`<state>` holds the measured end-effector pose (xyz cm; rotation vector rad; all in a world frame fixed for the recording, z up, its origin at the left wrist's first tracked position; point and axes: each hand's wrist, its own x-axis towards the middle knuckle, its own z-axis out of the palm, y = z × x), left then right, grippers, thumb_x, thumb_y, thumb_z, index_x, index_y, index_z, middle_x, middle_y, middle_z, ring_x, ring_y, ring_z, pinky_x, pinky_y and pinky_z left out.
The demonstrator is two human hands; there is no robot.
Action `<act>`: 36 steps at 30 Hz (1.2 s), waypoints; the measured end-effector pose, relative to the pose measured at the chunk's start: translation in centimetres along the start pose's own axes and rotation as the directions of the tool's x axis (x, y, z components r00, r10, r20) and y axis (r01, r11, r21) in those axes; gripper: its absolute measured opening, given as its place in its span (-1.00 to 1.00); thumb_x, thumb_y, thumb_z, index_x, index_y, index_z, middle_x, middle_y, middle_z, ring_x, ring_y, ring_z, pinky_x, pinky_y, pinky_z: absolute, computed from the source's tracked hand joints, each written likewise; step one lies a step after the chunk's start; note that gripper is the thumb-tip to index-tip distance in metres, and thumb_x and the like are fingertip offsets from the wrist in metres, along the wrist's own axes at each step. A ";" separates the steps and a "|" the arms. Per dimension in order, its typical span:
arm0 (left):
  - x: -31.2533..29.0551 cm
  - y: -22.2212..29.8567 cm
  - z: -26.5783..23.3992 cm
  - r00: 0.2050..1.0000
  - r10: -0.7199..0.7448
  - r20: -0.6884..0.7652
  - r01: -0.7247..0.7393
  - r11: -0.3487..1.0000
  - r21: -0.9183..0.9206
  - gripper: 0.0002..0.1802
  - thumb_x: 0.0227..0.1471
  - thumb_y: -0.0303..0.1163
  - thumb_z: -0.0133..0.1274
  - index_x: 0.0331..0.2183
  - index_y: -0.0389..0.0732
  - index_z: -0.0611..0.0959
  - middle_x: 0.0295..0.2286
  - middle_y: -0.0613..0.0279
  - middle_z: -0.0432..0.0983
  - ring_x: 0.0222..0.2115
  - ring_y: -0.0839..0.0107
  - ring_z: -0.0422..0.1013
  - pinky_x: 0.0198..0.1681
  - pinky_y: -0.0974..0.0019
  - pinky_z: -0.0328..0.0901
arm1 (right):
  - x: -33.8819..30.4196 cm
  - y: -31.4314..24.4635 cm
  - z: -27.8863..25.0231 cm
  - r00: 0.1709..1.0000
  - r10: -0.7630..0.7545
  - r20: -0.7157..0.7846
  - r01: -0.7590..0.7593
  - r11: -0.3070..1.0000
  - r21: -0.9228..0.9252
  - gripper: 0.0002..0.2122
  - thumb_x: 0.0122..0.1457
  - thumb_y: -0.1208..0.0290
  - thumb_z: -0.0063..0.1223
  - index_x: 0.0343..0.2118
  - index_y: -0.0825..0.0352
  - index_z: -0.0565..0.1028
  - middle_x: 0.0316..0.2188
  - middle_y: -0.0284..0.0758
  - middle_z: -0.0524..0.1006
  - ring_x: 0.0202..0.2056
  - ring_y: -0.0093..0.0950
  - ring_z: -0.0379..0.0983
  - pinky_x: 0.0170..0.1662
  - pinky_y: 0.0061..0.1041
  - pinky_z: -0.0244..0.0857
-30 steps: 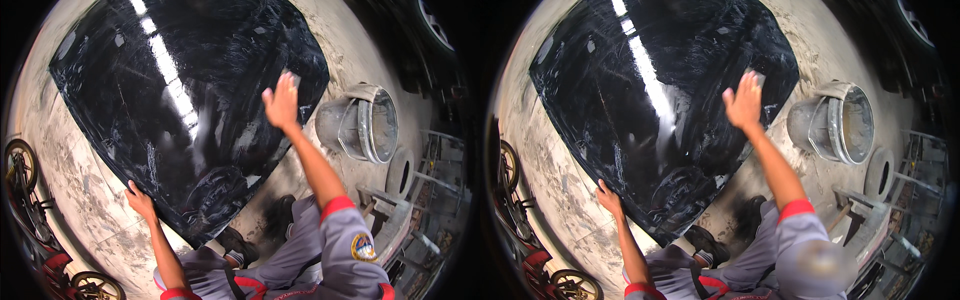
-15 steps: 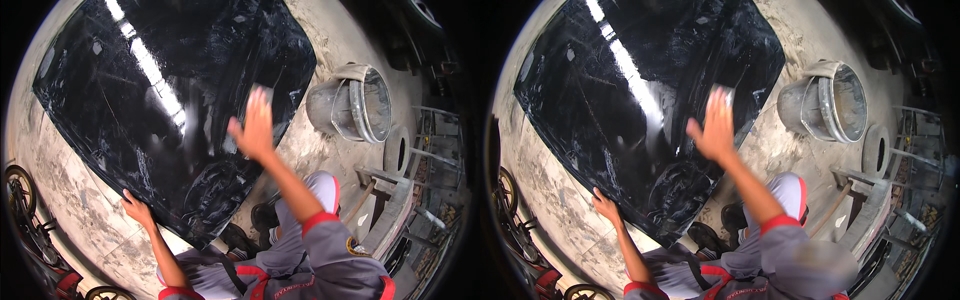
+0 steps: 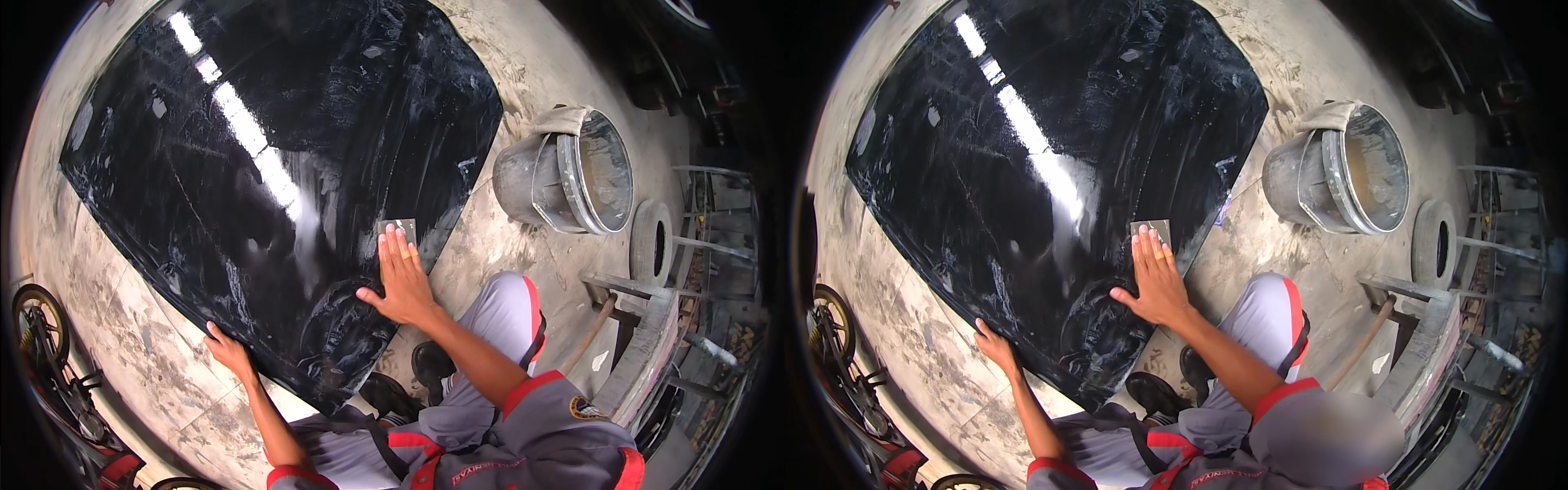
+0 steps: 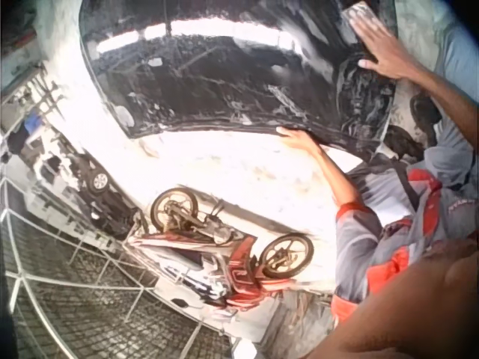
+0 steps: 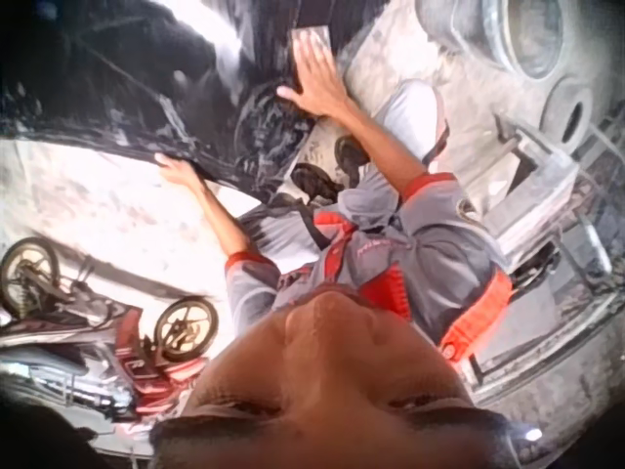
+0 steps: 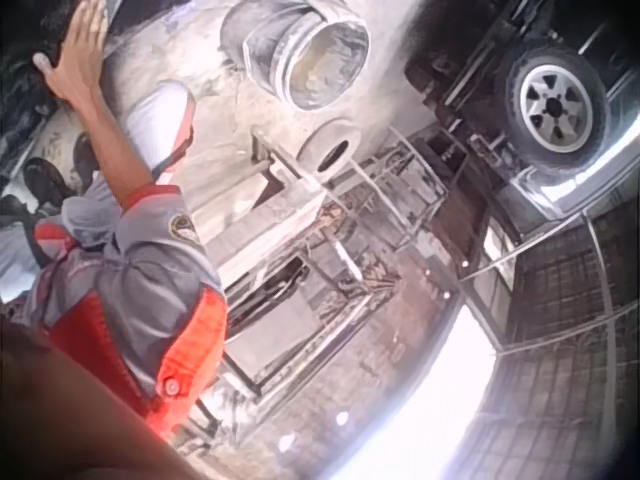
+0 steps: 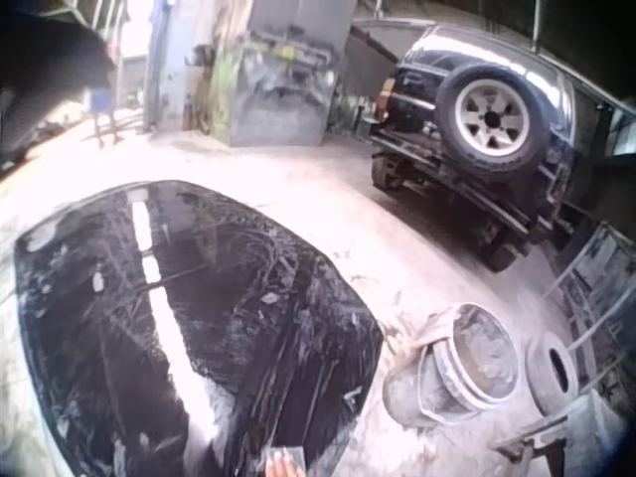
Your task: The person sands a black car hood on the floor using a sanding block, dipping the block into a bucket of water frequently and applying circular and linear sanding motions across the surface.
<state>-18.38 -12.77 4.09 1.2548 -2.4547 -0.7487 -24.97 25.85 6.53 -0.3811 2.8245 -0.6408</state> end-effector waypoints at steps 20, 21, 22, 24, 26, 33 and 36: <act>-0.2 0.0 1.8 0.998 0.058 0.022 -0.059 0.998 0.006 -0.30 0.40 0.06 -0.15 -0.35 -0.54 0.47 -0.44 -0.36 0.42 -0.41 -0.26 0.30 -0.21 -0.11 0.23 | 8.5 10.2 -6.2 0.877 0.286 -0.386 -0.329 0.943 -0.048 -0.03 0.31 -0.25 -0.21 0.40 0.63 -0.15 0.45 0.19 -0.22 0.49 -0.01 -0.35 0.48 -0.05 -0.42; 0.2 -0.7 1.0 0.999 0.047 -0.002 -0.047 0.998 0.034 -0.29 0.40 0.06 -0.15 -0.34 -0.55 0.48 -0.44 -0.36 0.42 -0.41 -0.26 0.30 -0.21 -0.11 0.23 | 4.7 6.7 -4.1 0.921 0.212 -0.326 -0.232 0.973 -0.022 0.02 0.27 -0.28 -0.15 0.39 0.65 -0.16 0.45 0.21 -0.22 0.48 0.04 -0.36 0.47 0.01 -0.38; 0.1 -0.7 0.6 0.999 0.033 0.013 -0.034 0.998 0.047 -0.30 0.40 0.06 -0.16 -0.34 -0.55 0.49 -0.43 -0.38 0.43 -0.41 -0.26 0.30 -0.21 -0.11 0.23 | 0.7 4.1 -2.0 0.953 0.226 -0.204 -0.232 0.973 -0.006 0.05 0.24 -0.31 -0.12 0.39 0.66 -0.15 0.44 0.22 -0.22 0.47 0.09 -0.35 0.45 0.06 -0.35; 0.2 -0.8 0.5 0.998 0.061 0.000 -0.061 0.998 0.034 -0.29 0.40 0.06 -0.16 -0.34 -0.56 0.49 -0.43 -0.38 0.43 -0.41 -0.25 0.30 -0.21 -0.12 0.24 | -2.2 3.4 -0.4 0.975 0.191 -0.113 -0.194 0.981 -0.012 0.06 0.23 -0.32 -0.10 0.40 0.64 -0.15 0.45 0.18 -0.21 0.47 0.10 -0.32 0.45 0.05 -0.35; 0.4 0.0 0.8 1.000 0.030 0.008 -0.030 0.999 0.021 -0.29 0.40 0.06 -0.16 -0.34 -0.56 0.49 -0.44 -0.38 0.43 -0.41 -0.24 0.29 -0.21 -0.11 0.23 | 3.1 6.7 -3.6 0.947 0.162 -0.279 -0.180 0.983 -0.037 0.04 0.24 -0.30 -0.11 0.41 0.61 -0.15 0.46 0.16 -0.21 0.48 0.07 -0.33 0.46 0.02 -0.37; 0.4 -0.5 0.6 0.999 0.048 0.012 -0.048 0.997 0.065 -0.24 0.39 0.11 -0.17 -0.37 -0.57 0.49 -0.45 -0.41 0.44 -0.43 -0.27 0.26 -0.23 -0.12 0.23 | 2.4 6.6 -2.4 0.903 0.265 -0.338 -0.257 0.964 0.071 0.03 0.26 -0.26 -0.10 0.40 0.63 -0.18 0.45 0.21 -0.26 0.48 0.09 -0.40 0.45 0.08 -0.42; 1.0 -0.7 -0.3 1.000 0.013 0.006 -0.013 1.000 0.008 -0.21 0.38 0.14 -0.17 -0.34 -0.58 0.50 -0.43 -0.40 0.45 -0.43 -0.19 0.24 -0.20 -0.09 0.25 | 0.8 4.2 -1.0 0.942 0.234 -0.241 -0.232 0.972 0.038 0.03 0.24 -0.24 -0.04 0.40 0.64 -0.17 0.45 0.19 -0.24 0.47 0.09 -0.37 0.45 0.06 -0.44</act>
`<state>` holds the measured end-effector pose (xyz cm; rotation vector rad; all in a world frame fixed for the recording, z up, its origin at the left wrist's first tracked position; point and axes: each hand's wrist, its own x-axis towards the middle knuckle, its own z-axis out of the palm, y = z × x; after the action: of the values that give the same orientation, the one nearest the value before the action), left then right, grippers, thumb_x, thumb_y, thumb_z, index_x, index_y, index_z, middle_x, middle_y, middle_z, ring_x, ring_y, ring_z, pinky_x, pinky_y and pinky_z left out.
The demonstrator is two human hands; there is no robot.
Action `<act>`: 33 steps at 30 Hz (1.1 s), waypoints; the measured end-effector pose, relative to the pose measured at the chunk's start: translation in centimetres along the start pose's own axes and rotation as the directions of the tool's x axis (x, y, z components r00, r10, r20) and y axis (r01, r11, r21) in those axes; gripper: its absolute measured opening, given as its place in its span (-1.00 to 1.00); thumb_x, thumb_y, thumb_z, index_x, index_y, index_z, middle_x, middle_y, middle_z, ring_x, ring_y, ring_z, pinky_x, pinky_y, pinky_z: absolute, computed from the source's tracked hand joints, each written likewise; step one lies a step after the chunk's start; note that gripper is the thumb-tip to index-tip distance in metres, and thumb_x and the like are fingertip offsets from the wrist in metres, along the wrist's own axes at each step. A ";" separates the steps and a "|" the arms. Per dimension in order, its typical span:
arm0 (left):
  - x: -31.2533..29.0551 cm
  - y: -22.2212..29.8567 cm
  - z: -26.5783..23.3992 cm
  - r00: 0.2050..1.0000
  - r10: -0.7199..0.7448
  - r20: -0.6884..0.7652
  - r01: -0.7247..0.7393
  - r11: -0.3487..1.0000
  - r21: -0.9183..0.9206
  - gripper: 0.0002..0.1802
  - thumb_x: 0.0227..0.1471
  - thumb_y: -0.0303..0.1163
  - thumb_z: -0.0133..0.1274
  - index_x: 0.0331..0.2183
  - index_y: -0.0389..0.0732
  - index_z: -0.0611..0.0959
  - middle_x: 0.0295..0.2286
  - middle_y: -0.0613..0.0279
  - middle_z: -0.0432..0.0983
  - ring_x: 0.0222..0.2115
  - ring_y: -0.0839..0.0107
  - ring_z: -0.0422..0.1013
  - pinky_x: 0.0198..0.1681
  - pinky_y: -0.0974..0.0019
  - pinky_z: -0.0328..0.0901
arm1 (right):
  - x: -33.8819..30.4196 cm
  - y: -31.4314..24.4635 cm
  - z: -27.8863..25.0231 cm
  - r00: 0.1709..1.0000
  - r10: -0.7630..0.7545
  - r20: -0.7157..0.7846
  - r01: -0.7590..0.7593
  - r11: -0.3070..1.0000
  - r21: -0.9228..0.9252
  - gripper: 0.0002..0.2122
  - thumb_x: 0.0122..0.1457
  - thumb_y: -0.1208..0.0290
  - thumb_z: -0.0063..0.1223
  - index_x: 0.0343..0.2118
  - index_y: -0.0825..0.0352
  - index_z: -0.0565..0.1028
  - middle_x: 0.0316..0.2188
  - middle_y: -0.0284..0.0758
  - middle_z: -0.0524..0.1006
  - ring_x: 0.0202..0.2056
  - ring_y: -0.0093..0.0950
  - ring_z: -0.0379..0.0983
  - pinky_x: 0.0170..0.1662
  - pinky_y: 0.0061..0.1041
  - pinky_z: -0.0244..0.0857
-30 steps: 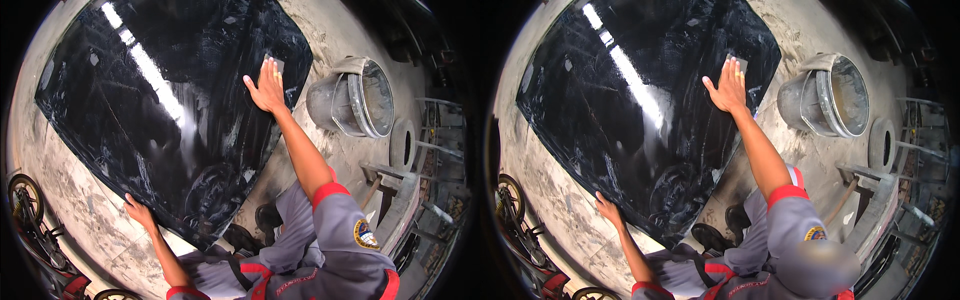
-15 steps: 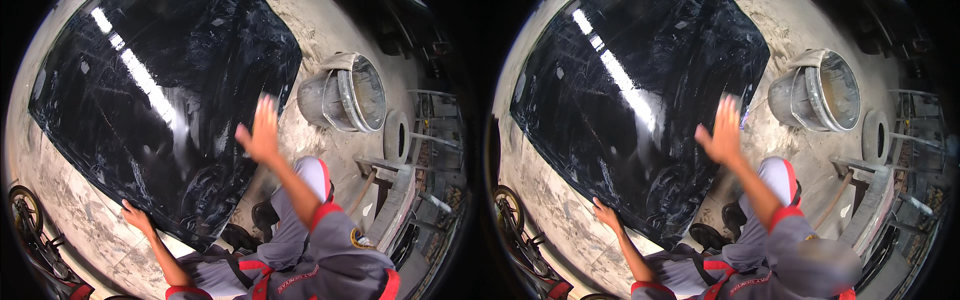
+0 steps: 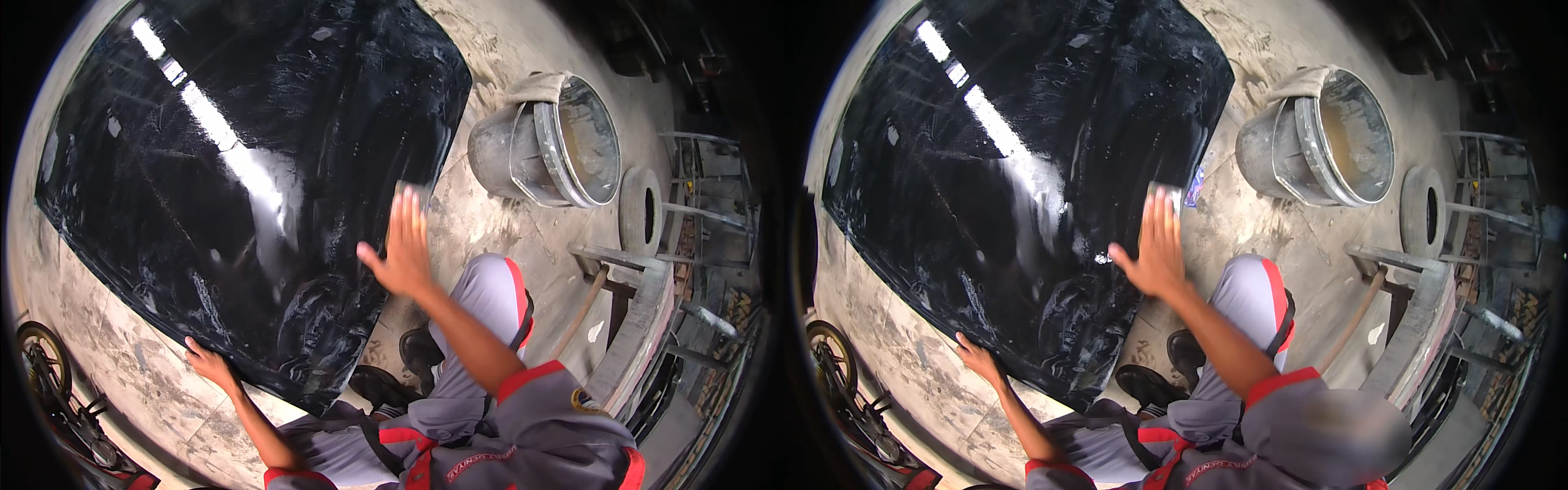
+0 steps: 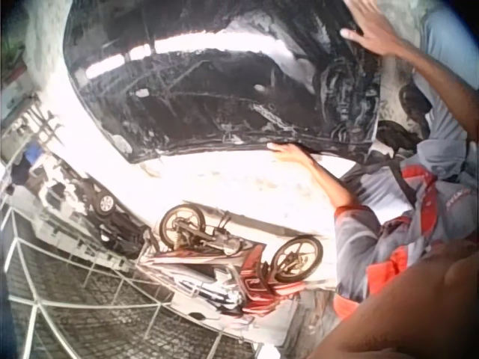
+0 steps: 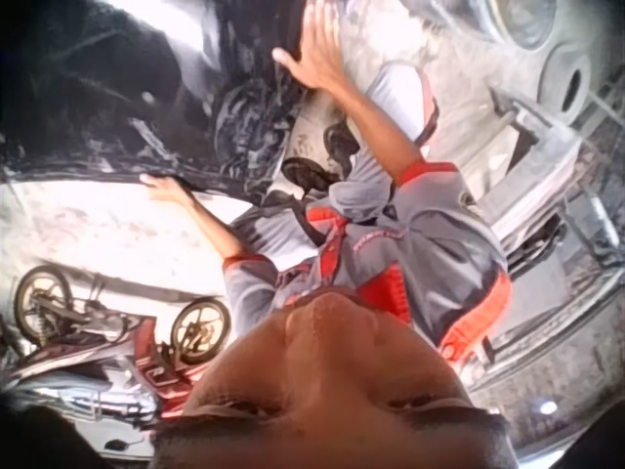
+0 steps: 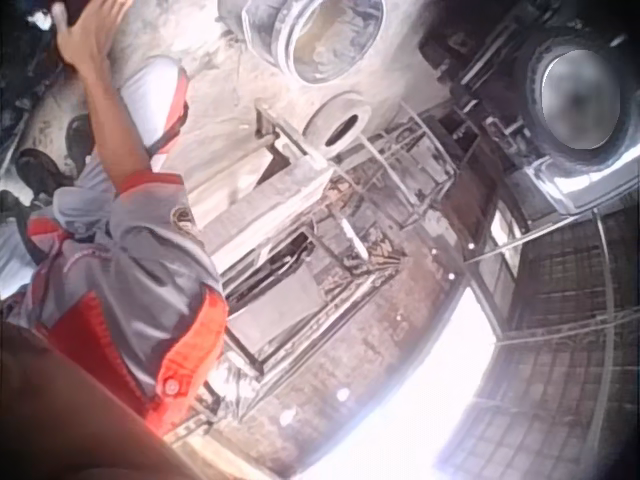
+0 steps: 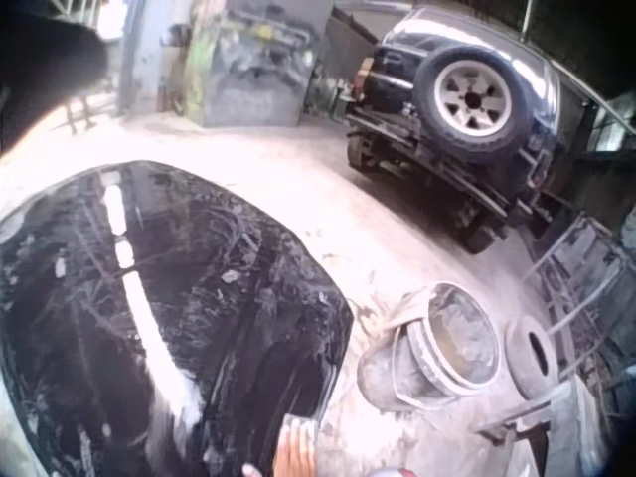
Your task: The person sands a black car hood on the floor using a sanding block, dipping the block into a bucket of water frequently and applying circular and linear sanding motions across the surface.
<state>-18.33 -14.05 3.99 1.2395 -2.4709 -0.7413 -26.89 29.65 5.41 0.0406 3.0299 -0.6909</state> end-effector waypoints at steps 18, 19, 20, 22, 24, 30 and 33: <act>-3.6 1.9 3.3 0.990 -0.018 0.142 0.007 0.997 0.080 -0.06 0.36 0.23 -0.25 -0.19 -0.69 0.57 -0.30 -0.54 0.53 -0.32 -0.31 0.46 -0.17 -0.20 0.33 | 11.3 11.3 -6.6 0.926 0.340 -0.167 -0.301 0.928 0.218 0.01 0.28 -0.26 -0.14 0.39 0.65 -0.17 0.46 0.15 -0.24 0.49 0.00 -0.42 0.49 -0.08 -0.44; -0.7 0.3 1.9 0.997 -0.028 0.072 0.028 1.000 0.004 -0.08 0.36 0.23 -0.24 -0.17 -0.66 0.58 -0.26 -0.57 0.52 -0.31 -0.32 0.45 -0.14 -0.22 0.32 | 10.5 7.1 -5.0 0.954 0.246 -0.174 -0.206 0.954 0.219 0.00 0.28 -0.24 -0.12 0.38 0.66 -0.15 0.45 0.17 -0.22 0.49 0.01 -0.42 0.48 -0.07 -0.45; 1.6 -1.3 0.6 0.999 -0.027 0.042 0.026 1.000 0.009 -0.11 0.36 0.21 -0.22 -0.18 -0.66 0.57 -0.28 -0.54 0.53 -0.33 -0.30 0.44 -0.14 -0.20 0.31 | 7.5 3.1 -2.7 0.978 0.156 -0.141 -0.123 0.969 0.216 0.00 0.28 -0.24 -0.12 0.38 0.68 -0.14 0.45 0.19 -0.21 0.48 0.02 -0.41 0.48 -0.07 -0.45; 0.3 0.2 0.9 0.992 -0.088 0.088 0.080 0.992 0.094 -0.29 0.42 0.05 -0.18 -0.07 -0.56 0.56 -0.20 -0.46 0.54 -0.30 -0.16 0.44 -0.12 -0.05 0.33 | -0.2 1.0 -1.0 0.997 0.048 -0.054 -0.040 0.988 0.148 -0.01 0.29 -0.24 -0.15 0.36 0.71 -0.11 0.44 0.22 -0.18 0.48 0.04 -0.39 0.48 -0.05 -0.45; 2.8 -2.0 0.2 0.997 0.080 -0.001 -0.080 0.997 -0.021 -0.36 0.41 -0.01 -0.13 -0.06 -0.54 0.57 -0.15 -0.36 0.57 -0.25 -0.05 0.47 -0.06 0.07 0.37 | 3.2 0.7 -2.7 0.997 0.043 -0.070 -0.038 0.996 0.077 0.00 0.30 -0.26 -0.19 0.36 0.71 -0.12 0.44 0.23 -0.19 0.48 0.04 -0.39 0.47 -0.04 -0.45; -0.8 1.7 1.5 0.999 0.012 0.048 -0.009 0.999 -0.051 -0.27 0.40 0.06 -0.17 -0.25 -0.60 0.50 -0.35 -0.47 0.45 -0.38 -0.23 0.28 -0.14 -0.11 0.24 | 14.4 6.9 -4.4 0.914 0.346 -0.212 -0.318 0.935 0.155 0.03 0.26 -0.33 -0.17 0.40 0.61 -0.14 0.47 0.12 -0.23 0.49 -0.06 -0.38 0.48 -0.09 -0.43; 0.1 0.3 0.0 1.000 -0.016 0.016 0.015 1.000 0.011 -0.26 0.41 0.07 -0.18 -0.27 -0.61 0.49 -0.36 -0.46 0.45 -0.38 -0.24 0.27 -0.14 -0.10 0.24 | 4.4 2.1 -0.1 0.983 0.142 -0.117 -0.139 0.990 0.038 0.03 0.26 -0.28 -0.12 0.41 0.61 -0.18 0.46 0.14 -0.25 0.49 0.01 -0.39 0.47 -0.02 -0.45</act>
<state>-18.60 -13.92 4.14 1.2626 -2.4838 -0.7460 -31.19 31.65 4.45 0.3042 3.0901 -0.7466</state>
